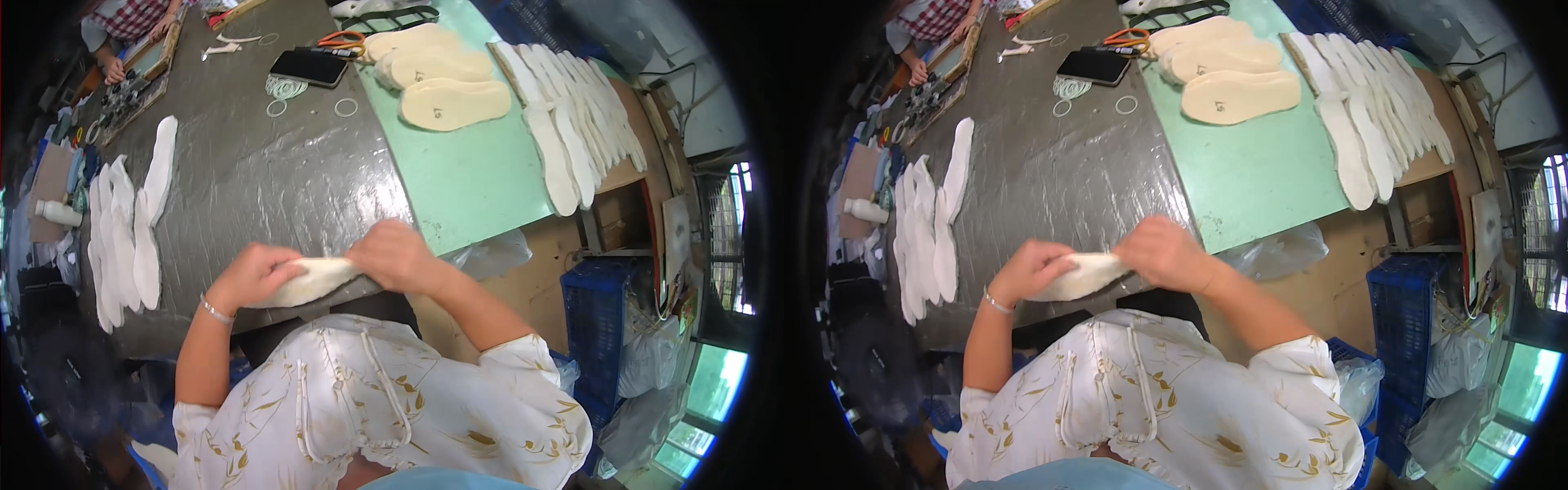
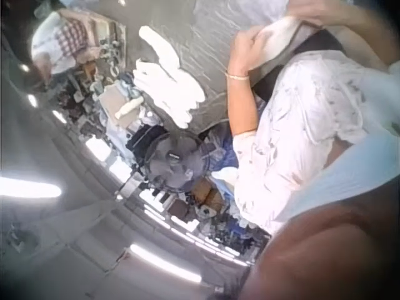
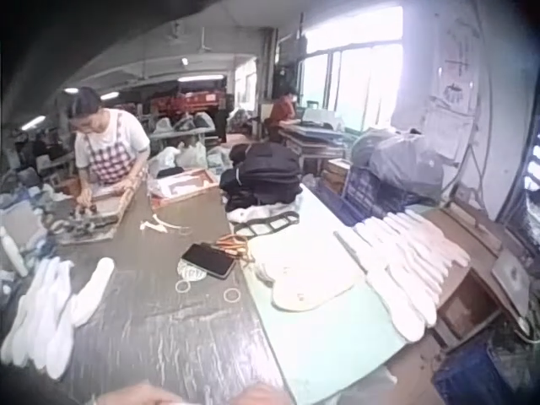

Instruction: The recorder is matching, inspecting, and stacking white fuzzy shoe insole components at a workstation.

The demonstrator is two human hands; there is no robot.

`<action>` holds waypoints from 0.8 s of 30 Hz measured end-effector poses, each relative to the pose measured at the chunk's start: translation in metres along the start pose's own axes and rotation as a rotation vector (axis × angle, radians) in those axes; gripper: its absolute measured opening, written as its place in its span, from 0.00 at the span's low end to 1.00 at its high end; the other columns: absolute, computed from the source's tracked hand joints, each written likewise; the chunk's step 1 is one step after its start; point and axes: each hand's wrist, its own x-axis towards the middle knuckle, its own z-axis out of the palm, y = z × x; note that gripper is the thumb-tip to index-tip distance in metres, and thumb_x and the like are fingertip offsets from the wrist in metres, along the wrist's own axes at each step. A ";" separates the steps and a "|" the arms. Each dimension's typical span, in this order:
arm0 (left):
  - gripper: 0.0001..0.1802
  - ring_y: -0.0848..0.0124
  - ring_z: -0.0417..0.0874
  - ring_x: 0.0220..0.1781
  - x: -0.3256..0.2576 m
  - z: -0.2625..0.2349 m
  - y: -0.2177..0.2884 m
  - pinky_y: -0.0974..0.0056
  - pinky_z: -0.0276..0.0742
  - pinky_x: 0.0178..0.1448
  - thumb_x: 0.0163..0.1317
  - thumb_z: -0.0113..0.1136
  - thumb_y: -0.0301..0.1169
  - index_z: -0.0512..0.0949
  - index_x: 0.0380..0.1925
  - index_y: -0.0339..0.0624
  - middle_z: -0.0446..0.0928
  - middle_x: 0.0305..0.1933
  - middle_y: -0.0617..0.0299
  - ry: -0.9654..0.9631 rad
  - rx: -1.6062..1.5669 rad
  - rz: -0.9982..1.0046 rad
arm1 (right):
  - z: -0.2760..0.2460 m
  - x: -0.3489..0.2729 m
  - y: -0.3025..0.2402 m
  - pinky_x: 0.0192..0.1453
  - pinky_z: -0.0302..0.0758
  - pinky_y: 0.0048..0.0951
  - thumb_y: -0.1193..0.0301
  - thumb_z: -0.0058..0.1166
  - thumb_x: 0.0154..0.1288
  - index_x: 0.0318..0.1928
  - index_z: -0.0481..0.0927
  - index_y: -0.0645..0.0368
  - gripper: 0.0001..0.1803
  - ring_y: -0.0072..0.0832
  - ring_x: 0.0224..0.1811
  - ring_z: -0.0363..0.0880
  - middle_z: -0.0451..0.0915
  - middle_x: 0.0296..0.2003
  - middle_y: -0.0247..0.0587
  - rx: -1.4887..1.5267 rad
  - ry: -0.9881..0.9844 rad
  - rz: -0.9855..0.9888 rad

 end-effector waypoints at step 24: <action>0.27 0.61 0.80 0.51 0.087 0.056 0.061 0.58 0.72 0.52 0.45 0.58 0.19 0.82 0.50 0.46 0.81 0.54 0.62 0.692 0.706 0.419 | -0.027 -0.023 0.003 0.75 0.56 0.46 0.65 0.66 0.62 0.72 0.55 0.67 0.44 0.43 0.74 0.56 0.56 0.71 0.55 0.331 0.759 0.812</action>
